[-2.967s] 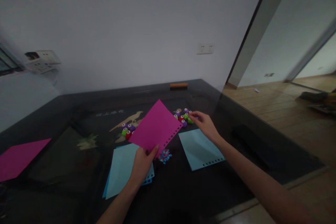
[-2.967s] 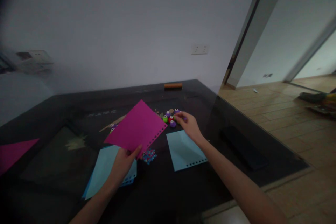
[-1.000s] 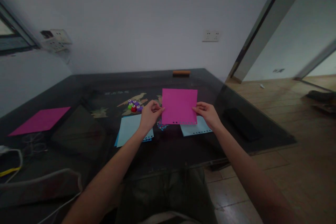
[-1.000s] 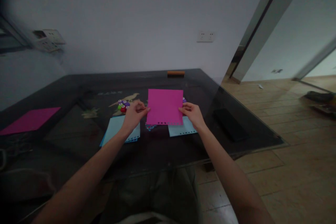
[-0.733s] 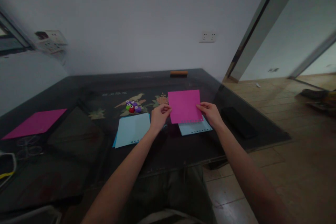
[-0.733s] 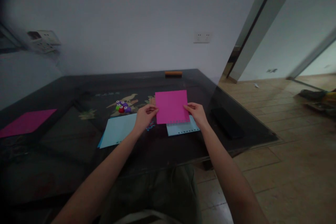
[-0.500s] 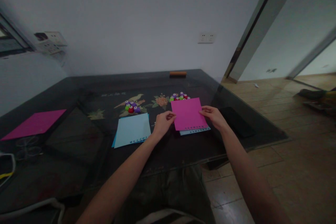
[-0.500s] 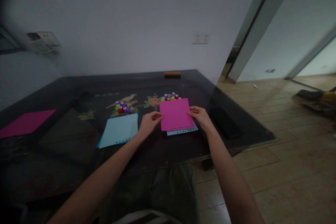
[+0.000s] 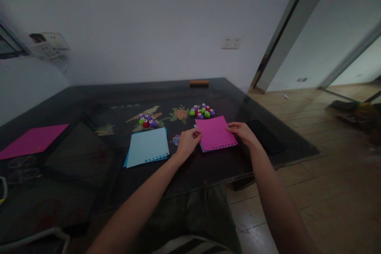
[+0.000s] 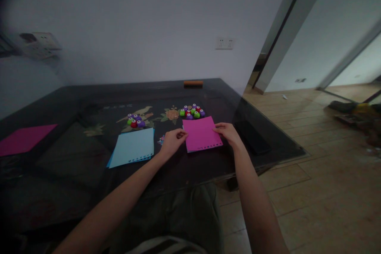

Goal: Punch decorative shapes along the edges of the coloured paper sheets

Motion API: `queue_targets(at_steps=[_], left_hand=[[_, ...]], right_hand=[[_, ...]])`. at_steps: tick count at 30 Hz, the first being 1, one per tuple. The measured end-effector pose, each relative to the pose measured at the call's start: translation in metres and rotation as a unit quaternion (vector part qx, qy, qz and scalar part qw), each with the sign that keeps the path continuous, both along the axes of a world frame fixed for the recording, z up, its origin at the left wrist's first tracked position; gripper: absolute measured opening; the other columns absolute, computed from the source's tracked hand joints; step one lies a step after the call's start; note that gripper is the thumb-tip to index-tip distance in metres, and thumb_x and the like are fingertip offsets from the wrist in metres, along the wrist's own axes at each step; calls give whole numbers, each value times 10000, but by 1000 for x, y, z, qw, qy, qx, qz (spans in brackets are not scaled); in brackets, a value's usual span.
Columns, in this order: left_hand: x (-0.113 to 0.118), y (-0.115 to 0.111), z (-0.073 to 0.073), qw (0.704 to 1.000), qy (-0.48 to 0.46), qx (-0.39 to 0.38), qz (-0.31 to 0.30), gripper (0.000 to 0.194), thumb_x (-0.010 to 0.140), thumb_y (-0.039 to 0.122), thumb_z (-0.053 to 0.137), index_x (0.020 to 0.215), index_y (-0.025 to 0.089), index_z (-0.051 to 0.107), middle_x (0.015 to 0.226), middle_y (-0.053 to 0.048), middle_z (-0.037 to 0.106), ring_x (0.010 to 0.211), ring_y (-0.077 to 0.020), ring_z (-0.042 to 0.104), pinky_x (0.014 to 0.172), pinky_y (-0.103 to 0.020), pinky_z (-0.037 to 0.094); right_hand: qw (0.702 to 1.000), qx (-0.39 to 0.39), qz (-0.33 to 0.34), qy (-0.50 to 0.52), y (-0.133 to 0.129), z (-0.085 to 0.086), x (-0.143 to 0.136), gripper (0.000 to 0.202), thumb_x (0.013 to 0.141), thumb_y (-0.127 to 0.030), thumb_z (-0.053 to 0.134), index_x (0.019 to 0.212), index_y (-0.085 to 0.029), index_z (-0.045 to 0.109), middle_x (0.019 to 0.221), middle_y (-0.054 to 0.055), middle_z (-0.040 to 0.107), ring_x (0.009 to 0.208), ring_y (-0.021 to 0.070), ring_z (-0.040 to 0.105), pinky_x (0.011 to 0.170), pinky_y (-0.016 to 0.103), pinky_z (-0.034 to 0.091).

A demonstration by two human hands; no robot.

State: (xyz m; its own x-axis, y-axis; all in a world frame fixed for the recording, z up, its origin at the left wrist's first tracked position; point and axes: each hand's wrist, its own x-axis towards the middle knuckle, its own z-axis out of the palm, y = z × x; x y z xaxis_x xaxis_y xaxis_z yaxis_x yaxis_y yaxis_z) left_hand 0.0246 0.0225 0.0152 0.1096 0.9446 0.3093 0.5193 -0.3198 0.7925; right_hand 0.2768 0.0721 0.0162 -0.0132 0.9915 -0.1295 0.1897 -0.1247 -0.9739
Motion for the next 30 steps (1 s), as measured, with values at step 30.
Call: queue_targets(at_steps=[30], left_hand=[[-6, -4, -17, 973, 216, 58, -49, 370, 852, 310, 473, 1176, 167, 579, 1260, -119, 541, 1173, -216, 487, 1026, -352, 341]], right_hand=[[995, 46, -15, -87, 4, -8, -5, 272, 582, -268, 720, 804, -128, 652, 504, -17, 571, 442, 94, 460, 426, 212, 301]])
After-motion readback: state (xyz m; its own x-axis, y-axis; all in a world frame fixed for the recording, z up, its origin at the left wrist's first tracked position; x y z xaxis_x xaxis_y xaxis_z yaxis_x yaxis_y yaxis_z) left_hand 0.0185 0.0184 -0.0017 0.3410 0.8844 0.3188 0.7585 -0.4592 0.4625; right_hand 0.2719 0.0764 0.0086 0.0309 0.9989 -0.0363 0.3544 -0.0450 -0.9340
